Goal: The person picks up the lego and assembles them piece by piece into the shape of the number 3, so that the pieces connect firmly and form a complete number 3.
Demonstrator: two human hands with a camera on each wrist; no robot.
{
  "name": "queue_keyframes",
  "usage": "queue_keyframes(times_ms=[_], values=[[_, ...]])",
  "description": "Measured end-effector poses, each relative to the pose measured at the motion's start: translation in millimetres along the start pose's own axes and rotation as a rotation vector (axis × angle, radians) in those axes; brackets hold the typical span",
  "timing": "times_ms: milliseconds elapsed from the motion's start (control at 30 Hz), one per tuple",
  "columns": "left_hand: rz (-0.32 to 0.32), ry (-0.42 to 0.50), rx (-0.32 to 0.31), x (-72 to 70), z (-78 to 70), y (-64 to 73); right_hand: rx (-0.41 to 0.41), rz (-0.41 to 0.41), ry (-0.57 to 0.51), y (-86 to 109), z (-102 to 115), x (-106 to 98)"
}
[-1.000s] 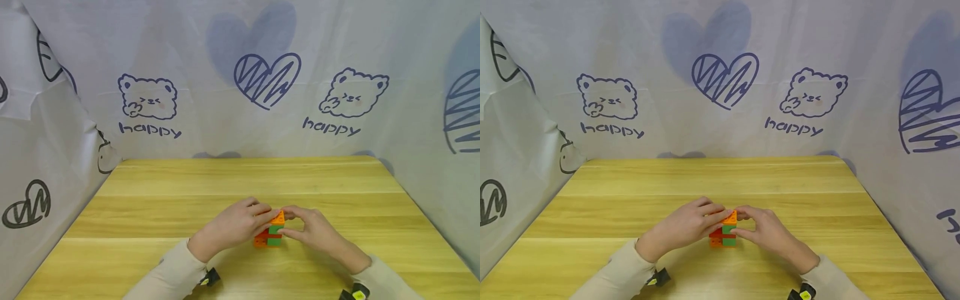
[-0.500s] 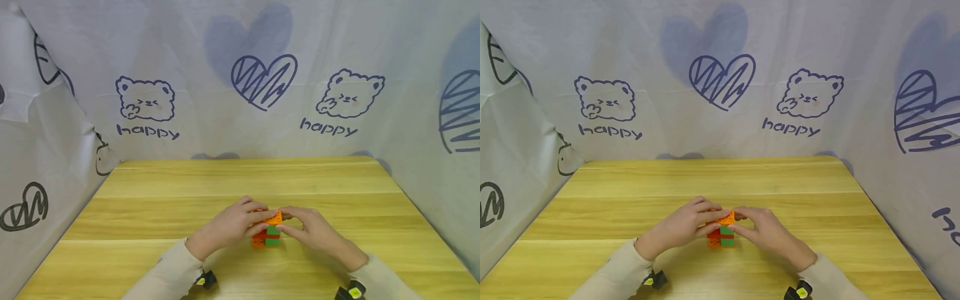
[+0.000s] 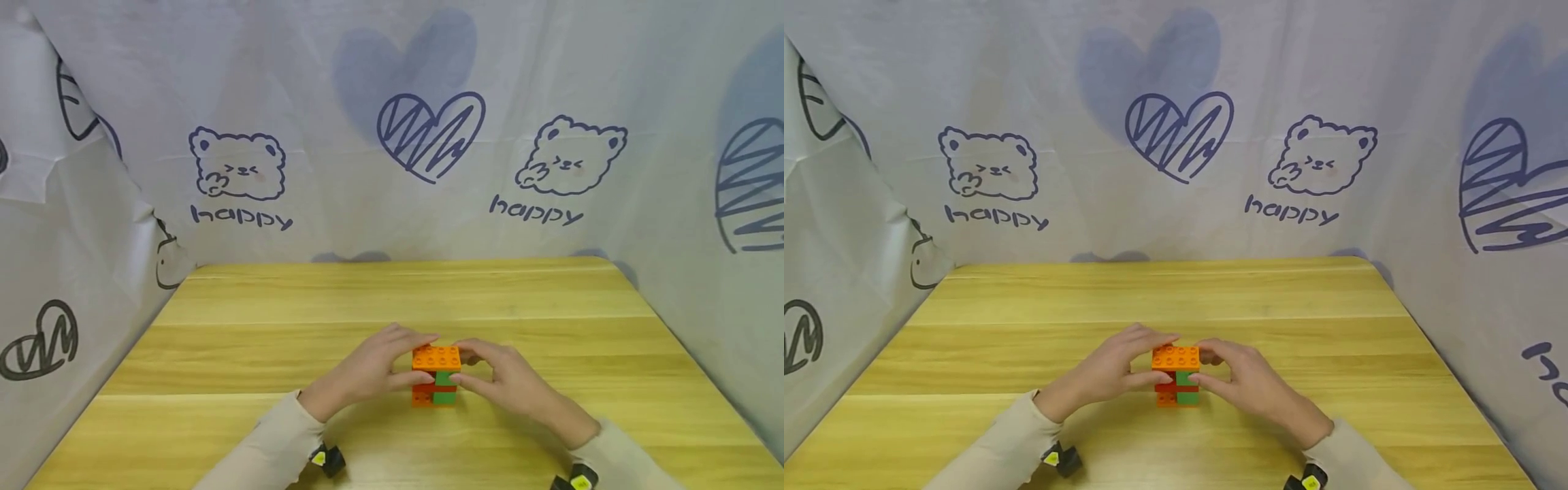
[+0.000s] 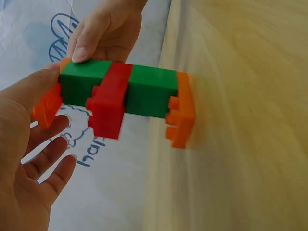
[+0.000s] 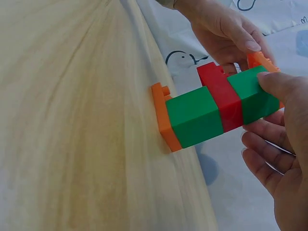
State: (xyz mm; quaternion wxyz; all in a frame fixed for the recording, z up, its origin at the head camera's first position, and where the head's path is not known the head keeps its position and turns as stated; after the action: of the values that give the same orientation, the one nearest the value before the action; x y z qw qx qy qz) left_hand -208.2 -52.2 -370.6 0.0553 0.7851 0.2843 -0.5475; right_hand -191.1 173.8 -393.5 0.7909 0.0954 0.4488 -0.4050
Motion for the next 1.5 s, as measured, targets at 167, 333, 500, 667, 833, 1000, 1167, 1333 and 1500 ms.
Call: queue_keyframes(times_ms=[167,333,500,667,833,1000,1167,1333,1500], values=[[-0.002,0.04,-0.065,3.9,9.5,8.1,-0.007,-0.004,-0.021,1.0,-2.6,3.3],[-0.013,0.055,-0.104,8.2,15.5,14.9,-0.003,0.0,-0.053,2.0,-5.5,7.6],[-0.042,0.026,-0.072,12.9,17.9,18.0,-0.01,0.011,-0.114,2.4,-6.8,11.6],[-0.086,-0.001,-0.012,16.4,18.7,20.0,-0.007,0.003,-0.147,3.3,-8.2,14.2],[-0.103,-0.043,0.022,20.6,20.8,20.9,-0.001,-0.013,-0.163,4.1,-9.5,16.6],[-0.159,-0.078,0.108,24.5,22.3,22.2,-0.012,-0.034,-0.187,5.1,-11.6,20.0],[-0.188,-0.087,0.154,27.7,23.1,23.0,-0.027,-0.063,-0.203,4.8,-10.0,22.5],[-0.191,-0.098,0.148,29.5,23.4,23.4,-0.041,-0.094,-0.197,3.9,-11.2,25.7],[-0.194,-0.109,0.14,30.1,23.2,22.9,-0.037,-0.106,-0.22,3.8,-12.6,27.0]])
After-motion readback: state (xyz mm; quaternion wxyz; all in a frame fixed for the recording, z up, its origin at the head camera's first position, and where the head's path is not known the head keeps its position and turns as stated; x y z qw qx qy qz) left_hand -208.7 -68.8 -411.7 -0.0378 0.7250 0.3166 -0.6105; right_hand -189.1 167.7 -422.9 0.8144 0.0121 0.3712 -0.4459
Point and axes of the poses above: each hand's wrist, its own y-axis away from the middle knuckle, its own x-axis out of the palm, z = x × y, the point moved 3 cm from there along -y, towards the middle knuckle, and after that the axes turned 11 degrees about z, right-handed, at the moved point
